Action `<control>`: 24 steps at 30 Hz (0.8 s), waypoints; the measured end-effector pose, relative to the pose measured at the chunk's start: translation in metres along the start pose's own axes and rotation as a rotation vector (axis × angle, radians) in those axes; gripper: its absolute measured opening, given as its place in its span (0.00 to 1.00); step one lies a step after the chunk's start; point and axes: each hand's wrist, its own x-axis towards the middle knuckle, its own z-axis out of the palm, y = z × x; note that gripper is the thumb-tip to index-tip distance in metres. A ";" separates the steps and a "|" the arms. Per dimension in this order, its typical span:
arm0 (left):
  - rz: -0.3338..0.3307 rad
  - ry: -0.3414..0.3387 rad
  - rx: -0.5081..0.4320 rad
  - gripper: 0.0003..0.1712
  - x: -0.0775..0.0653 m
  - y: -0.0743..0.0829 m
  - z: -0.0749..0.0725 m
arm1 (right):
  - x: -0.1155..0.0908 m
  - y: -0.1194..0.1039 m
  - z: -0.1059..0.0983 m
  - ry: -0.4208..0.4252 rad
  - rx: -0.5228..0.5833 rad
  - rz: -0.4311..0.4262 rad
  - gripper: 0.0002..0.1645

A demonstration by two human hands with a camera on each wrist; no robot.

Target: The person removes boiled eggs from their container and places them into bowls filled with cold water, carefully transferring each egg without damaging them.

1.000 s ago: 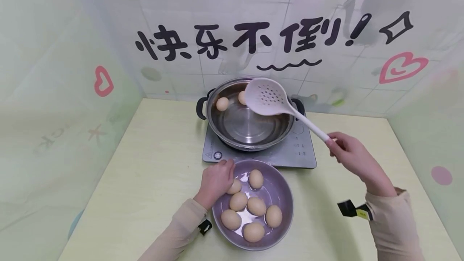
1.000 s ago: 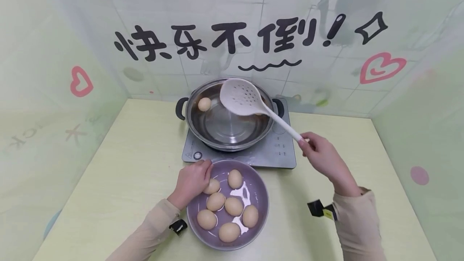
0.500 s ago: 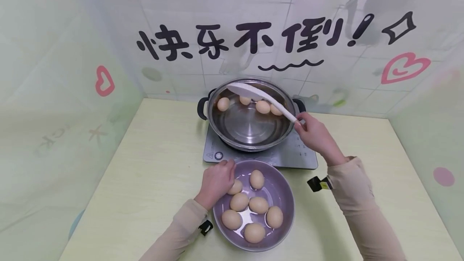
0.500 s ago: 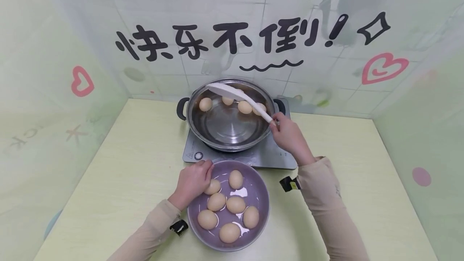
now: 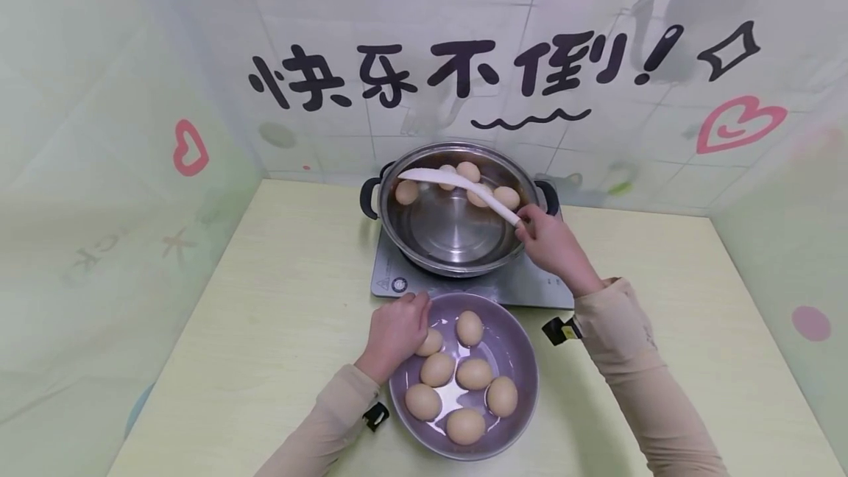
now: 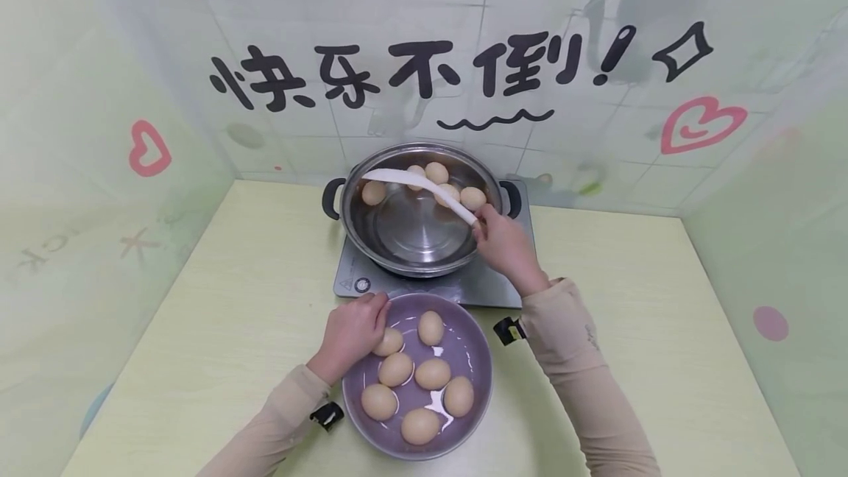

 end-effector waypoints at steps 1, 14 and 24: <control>0.000 0.001 -0.001 0.08 0.000 0.000 0.000 | 0.000 0.000 0.001 -0.003 0.000 -0.001 0.11; 0.002 0.000 -0.002 0.08 0.000 -0.001 0.000 | -0.008 -0.004 0.010 -0.002 -0.062 -0.047 0.10; 0.009 0.009 0.005 0.09 0.000 0.000 -0.001 | -0.019 -0.002 0.015 -0.014 -0.052 -0.064 0.09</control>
